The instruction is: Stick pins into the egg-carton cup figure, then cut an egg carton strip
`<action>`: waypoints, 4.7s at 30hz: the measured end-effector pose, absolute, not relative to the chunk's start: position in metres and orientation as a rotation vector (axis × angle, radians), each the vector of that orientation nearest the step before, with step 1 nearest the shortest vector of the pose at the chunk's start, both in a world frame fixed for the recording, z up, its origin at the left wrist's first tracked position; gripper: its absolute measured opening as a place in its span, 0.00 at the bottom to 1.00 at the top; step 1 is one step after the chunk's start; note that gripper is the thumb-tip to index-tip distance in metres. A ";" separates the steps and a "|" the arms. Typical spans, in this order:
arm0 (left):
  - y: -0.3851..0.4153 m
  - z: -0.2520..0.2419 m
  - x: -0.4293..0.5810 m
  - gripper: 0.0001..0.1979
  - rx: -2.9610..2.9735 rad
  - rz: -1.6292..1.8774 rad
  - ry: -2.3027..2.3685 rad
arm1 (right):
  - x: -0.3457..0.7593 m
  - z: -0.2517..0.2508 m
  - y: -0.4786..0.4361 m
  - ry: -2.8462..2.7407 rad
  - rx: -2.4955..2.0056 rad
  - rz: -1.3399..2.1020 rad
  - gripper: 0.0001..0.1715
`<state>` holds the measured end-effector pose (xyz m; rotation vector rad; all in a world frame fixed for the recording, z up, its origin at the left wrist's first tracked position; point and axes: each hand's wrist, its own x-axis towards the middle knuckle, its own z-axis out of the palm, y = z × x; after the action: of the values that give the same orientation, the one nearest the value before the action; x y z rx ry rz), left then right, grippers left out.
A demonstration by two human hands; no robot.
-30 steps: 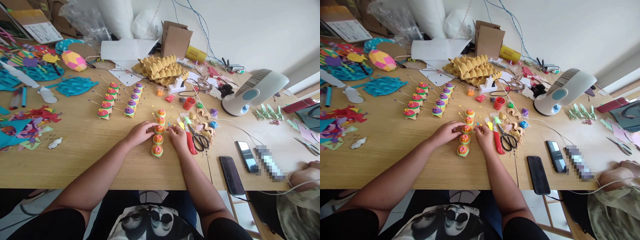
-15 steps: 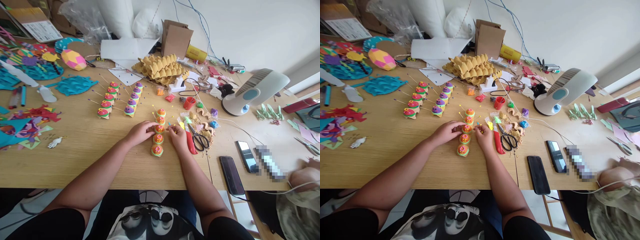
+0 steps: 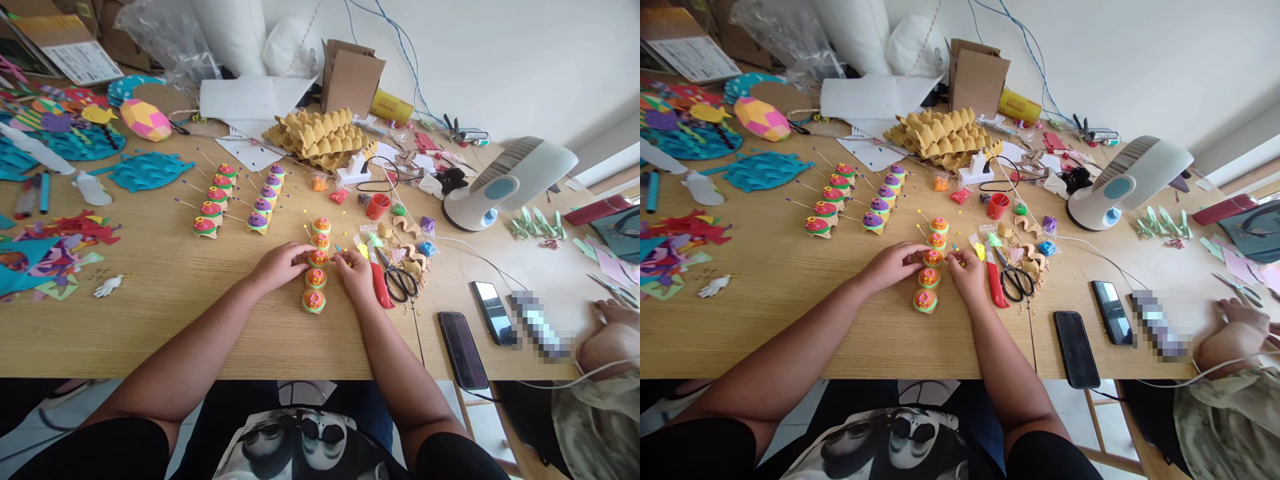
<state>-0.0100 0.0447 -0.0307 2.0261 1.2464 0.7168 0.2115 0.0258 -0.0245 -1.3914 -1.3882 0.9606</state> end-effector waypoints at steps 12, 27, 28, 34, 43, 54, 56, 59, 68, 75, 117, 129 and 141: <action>0.045 -0.031 -0.010 0.22 2.011 0.712 1.239 | 0.210 -0.024 0.026 -1.327 -1.380 1.028 0.09; 0.045 -0.030 -0.010 0.22 2.037 0.714 1.236 | 0.211 -0.022 0.026 -1.366 -1.422 0.990 0.11; 0.045 -0.030 -0.010 0.22 2.040 0.712 1.235 | 0.211 -0.023 0.026 -1.368 -1.424 0.985 0.11; 0.045 -0.031 -0.011 0.22 2.041 0.713 1.242 | 0.212 -0.024 0.026 -1.389 -1.444 0.954 0.12; 0.045 -0.031 -0.010 0.22 2.037 0.705 1.246 | 0.212 -0.024 0.025 -1.414 -1.466 0.924 0.13; 0.046 -0.032 -0.010 0.21 2.048 0.708 1.248 | 0.208 -0.026 0.023 -1.467 -1.487 0.835 0.11; 0.046 -0.033 -0.010 0.22 2.046 0.709 1.243 | 0.208 -0.027 0.023 -1.480 -1.498 0.812 0.12; 0.046 -0.034 -0.010 0.22 2.048 0.712 1.236 | 0.207 -0.029 0.024 -1.484 -1.490 0.801 0.13; 0.044 -0.028 -0.009 0.21 2.056 0.719 1.232 | 0.205 -0.028 0.023 -1.495 -1.459 0.792 0.13; 0.044 -0.028 -0.009 0.22 2.033 0.711 1.237 | 0.206 -0.030 0.022 -1.503 -1.468 0.785 0.13; 0.043 -0.029 -0.007 0.22 2.012 0.724 1.245 | 0.207 -0.035 0.022 -1.592 -1.456 0.729 0.11; 0.043 -0.030 -0.007 0.21 2.002 0.717 1.254 | 0.207 -0.038 0.021 -1.631 -1.475 0.706 0.10; 0.045 -0.031 -0.008 0.22 1.985 0.712 1.243 | 0.206 -0.029 0.024 -1.523 -1.474 0.803 0.11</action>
<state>-0.0084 0.0448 -0.0314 1.9854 1.2430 0.7117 0.2060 0.0235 -0.0294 -1.4742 -1.5230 0.8028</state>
